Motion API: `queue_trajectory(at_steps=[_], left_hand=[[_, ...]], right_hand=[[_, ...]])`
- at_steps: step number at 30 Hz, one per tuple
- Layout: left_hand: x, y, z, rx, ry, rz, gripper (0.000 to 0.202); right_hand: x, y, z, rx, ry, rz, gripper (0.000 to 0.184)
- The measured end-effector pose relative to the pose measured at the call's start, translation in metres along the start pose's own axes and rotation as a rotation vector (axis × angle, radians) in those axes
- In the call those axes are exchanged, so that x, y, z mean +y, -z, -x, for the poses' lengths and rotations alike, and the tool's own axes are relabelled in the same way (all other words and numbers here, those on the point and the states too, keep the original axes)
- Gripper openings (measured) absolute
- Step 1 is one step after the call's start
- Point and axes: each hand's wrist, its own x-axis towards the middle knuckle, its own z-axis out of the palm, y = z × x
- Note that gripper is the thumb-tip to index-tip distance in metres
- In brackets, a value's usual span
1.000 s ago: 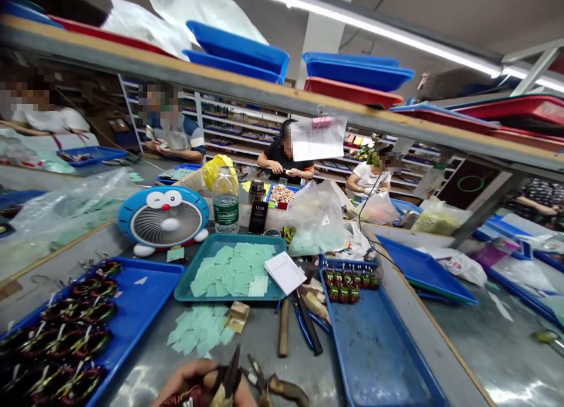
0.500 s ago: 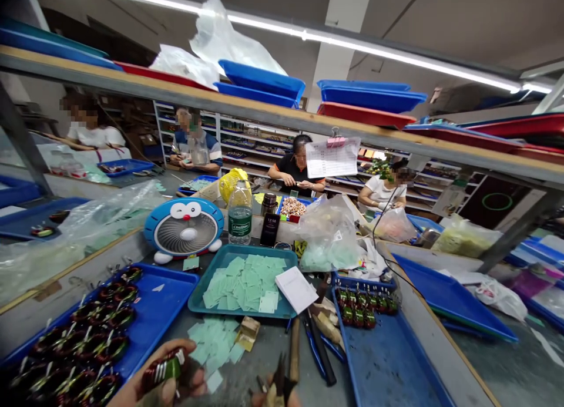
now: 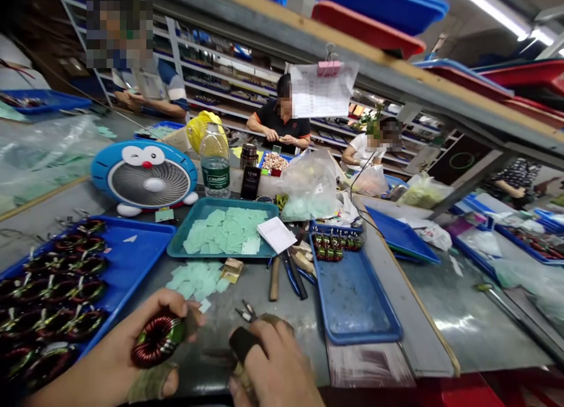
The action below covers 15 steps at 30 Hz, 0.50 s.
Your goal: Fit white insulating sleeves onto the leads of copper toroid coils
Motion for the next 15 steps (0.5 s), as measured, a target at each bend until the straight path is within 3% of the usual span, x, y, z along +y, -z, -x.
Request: queue_trajectory(at_steps=[2,6,10,15], left_hand=[[0.001,-0.003,0.0,-0.052,-0.007,-0.025,0.068],[0.003,-0.006,0.0,-0.004,-0.012,0.0,0.064],[0.004,-0.005,0.0,-0.075,-0.018,-0.036,0.065],[0.014,-0.013,0.002,0.028,0.018,-0.087,0.067]], right_hand=[[-0.007,0.014,-0.021,-0.065,0.111,0.142,0.055],[-0.023,0.031,-0.047,-0.086,0.199,0.255,0.024],[-0.029,0.033,-0.054,-0.132,0.223,0.326,0.018],[-0.03,0.033,-0.055,-0.129,0.236,0.333,0.019]])
